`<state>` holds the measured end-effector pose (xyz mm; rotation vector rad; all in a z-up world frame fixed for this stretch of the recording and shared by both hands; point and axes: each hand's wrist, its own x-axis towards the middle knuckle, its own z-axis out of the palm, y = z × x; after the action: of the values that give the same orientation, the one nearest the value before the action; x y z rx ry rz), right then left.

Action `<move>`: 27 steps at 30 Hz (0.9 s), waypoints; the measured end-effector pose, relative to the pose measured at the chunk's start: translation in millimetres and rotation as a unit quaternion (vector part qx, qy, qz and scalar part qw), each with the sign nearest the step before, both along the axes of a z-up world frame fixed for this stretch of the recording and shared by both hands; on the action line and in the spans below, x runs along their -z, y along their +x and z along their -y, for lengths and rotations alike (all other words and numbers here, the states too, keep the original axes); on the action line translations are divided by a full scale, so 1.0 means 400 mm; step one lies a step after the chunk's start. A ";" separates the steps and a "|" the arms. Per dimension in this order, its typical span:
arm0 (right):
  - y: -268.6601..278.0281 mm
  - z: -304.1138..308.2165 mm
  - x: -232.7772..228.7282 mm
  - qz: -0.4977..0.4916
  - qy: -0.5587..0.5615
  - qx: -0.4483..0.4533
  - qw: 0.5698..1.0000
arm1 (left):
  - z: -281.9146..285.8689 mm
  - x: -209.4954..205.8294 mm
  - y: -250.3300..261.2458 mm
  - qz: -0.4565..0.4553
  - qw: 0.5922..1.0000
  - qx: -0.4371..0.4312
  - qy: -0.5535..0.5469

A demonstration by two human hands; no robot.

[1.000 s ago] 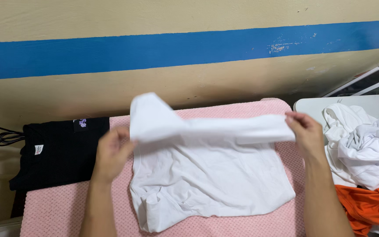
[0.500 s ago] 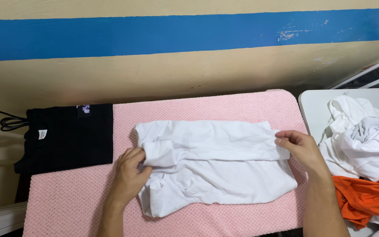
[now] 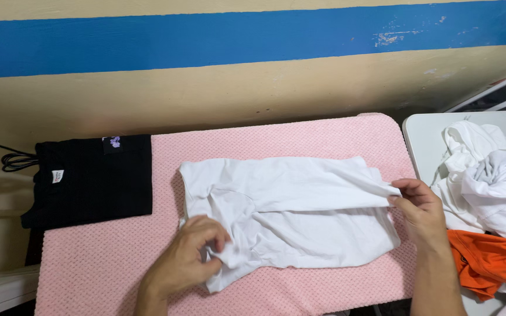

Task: The person folds two white t-shirts on a pink mat. They smooth each shirt, fold the sleeves and sides inward, then fold the body into a compact rectangle and place it on a growing stack.

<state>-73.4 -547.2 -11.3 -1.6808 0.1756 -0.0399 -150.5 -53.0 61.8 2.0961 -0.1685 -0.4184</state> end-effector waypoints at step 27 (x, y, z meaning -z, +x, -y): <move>-0.102 -0.698 -0.216 -0.103 -0.177 -0.417 0.886 | 0.053 0.017 -0.101 0.096 0.956 -0.251 -0.118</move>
<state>-114.3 -268.2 75.0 -1.9983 -0.4349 0.7992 -191.0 -74.0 55.0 1.8539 0.1934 0.1077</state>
